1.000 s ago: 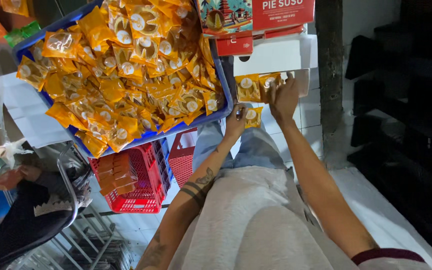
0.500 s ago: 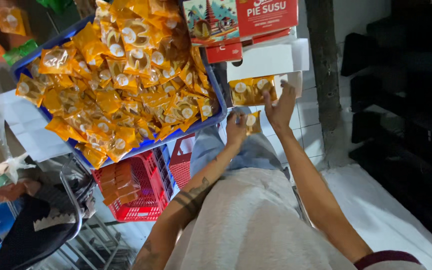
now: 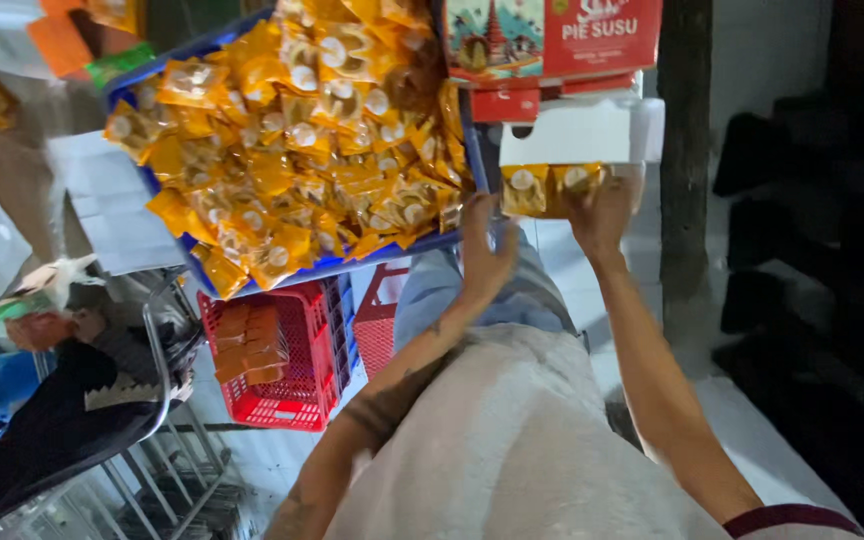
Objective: The person packs individually wrapped orange snack packets into red cardboard boxes labeled 'Pie Susu'. They repeatedly pick packets from a blue tray, place them into open boxes, and stack the filled boxes on a pile.
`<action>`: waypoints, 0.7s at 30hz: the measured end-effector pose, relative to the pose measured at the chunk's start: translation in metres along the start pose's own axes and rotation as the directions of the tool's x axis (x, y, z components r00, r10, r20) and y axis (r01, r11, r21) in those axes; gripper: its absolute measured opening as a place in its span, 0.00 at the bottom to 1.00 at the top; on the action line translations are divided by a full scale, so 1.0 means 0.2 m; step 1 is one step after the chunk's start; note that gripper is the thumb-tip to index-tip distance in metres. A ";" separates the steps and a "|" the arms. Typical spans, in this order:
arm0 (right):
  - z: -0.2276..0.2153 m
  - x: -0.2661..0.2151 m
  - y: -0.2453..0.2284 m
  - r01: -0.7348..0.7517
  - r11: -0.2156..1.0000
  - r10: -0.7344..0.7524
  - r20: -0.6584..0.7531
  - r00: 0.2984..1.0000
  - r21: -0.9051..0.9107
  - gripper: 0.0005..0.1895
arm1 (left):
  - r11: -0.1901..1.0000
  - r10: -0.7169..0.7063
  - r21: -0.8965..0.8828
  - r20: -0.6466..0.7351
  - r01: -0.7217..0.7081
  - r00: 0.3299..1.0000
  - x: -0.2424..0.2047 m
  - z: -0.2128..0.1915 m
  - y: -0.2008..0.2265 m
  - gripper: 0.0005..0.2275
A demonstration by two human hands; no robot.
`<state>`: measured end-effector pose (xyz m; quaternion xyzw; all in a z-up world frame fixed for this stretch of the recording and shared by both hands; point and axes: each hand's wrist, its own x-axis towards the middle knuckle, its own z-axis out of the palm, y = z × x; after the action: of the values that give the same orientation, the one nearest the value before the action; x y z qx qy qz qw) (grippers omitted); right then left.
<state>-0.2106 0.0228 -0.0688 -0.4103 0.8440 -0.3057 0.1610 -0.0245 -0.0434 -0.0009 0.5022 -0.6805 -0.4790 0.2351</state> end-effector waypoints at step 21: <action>0.59 0.41 -1.30 0.349 0.900 -0.283 0.261 0.923 -0.261 0.32 | 0.912 -0.161 0.408 0.268 0.040 0.950 0.38 -0.91 -0.57 0.18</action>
<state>-0.0443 -0.2111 0.0078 -0.5930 0.7797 -0.1485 0.1353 0.1453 -0.1917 -0.0360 0.4968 -0.7639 -0.4119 -0.0017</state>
